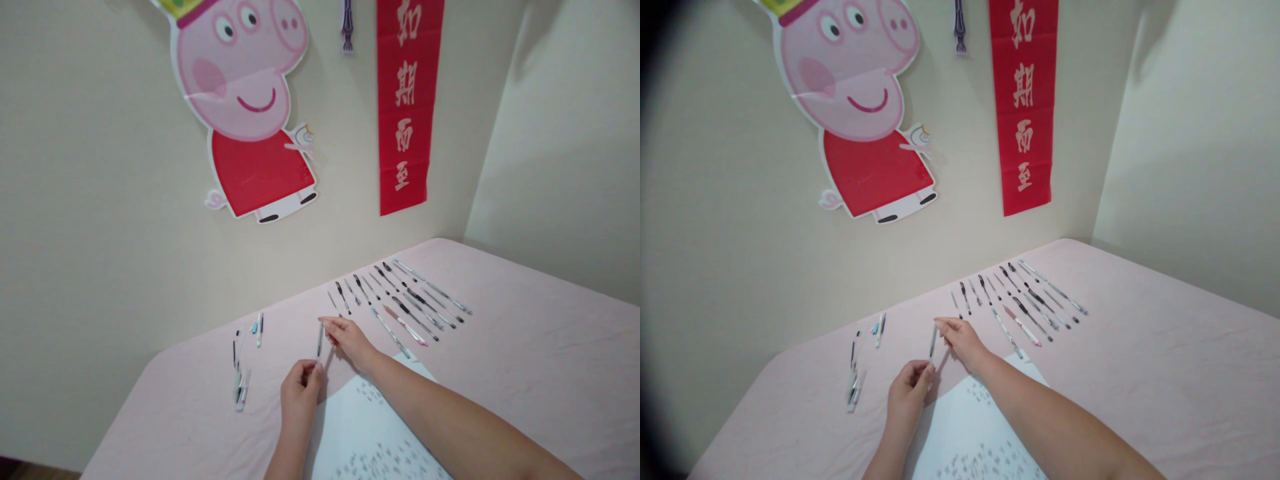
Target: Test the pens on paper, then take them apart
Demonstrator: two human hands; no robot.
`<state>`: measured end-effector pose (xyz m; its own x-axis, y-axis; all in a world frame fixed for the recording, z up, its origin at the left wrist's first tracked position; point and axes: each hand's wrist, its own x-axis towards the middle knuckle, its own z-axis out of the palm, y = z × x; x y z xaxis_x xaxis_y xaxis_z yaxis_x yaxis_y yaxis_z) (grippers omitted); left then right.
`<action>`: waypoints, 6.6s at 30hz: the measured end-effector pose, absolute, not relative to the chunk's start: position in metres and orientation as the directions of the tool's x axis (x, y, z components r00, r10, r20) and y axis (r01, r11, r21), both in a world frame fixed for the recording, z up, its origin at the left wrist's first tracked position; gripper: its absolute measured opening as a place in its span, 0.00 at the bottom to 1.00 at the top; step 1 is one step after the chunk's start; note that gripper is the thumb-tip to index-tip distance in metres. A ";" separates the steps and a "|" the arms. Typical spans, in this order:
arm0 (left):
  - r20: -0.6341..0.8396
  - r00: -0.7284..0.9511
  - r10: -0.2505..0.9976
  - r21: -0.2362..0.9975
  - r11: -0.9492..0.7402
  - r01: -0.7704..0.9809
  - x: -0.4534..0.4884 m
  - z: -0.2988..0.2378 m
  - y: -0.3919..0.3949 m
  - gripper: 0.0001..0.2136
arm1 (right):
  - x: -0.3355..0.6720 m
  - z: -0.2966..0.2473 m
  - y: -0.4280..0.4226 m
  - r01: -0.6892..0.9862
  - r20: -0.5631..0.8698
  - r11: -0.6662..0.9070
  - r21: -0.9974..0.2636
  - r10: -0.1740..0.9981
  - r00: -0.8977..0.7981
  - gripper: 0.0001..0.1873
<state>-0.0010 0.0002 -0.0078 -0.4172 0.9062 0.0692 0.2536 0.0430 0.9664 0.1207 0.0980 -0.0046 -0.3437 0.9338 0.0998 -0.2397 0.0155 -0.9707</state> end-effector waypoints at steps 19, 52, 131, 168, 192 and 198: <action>0.041 -0.131 0.991 0.942 0.005 0.335 0.008 0.001 -0.007 0.20 | 0.123 -0.012 0.091 0.147 0.369 0.420 -0.895 0.885 -0.282 0.12; 0.104 0.154 0.983 0.666 -0.183 0.723 0.007 0.002 -0.009 0.08 | 0.179 -0.007 0.028 0.432 0.136 0.386 -0.815 0.852 -0.505 0.03; 0.102 0.155 0.983 0.664 -0.184 0.725 0.007 0.004 -0.009 0.07 | 0.182 -0.002 0.030 0.493 0.149 0.438 -0.752 0.841 -0.520 0.04; 0.088 0.149 0.985 0.673 -0.169 0.720 0.009 0.007 -0.010 0.07 | 0.185 -0.014 0.048 0.325 0.256 0.371 -0.870 0.903 -0.346 0.09; 0.113 0.144 0.983 0.680 -0.182 0.710 0.008 0.007 -0.010 0.06 | 0.188 -0.013 0.052 0.294 0.416 0.481 -0.826 0.872 -0.256 0.15; 0.118 0.138 0.983 0.678 -0.181 0.712 0.008 0.006 -0.009 0.06 | 0.183 -0.021 0.053 0.218 0.341 0.419 -0.882 0.884 -0.319 0.47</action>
<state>0.0084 -0.0094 0.0061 0.1384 0.9834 0.1177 0.7124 -0.1814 0.6780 0.1829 0.0535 -0.0209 -0.3194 0.8842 0.3407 0.2182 0.4185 -0.8816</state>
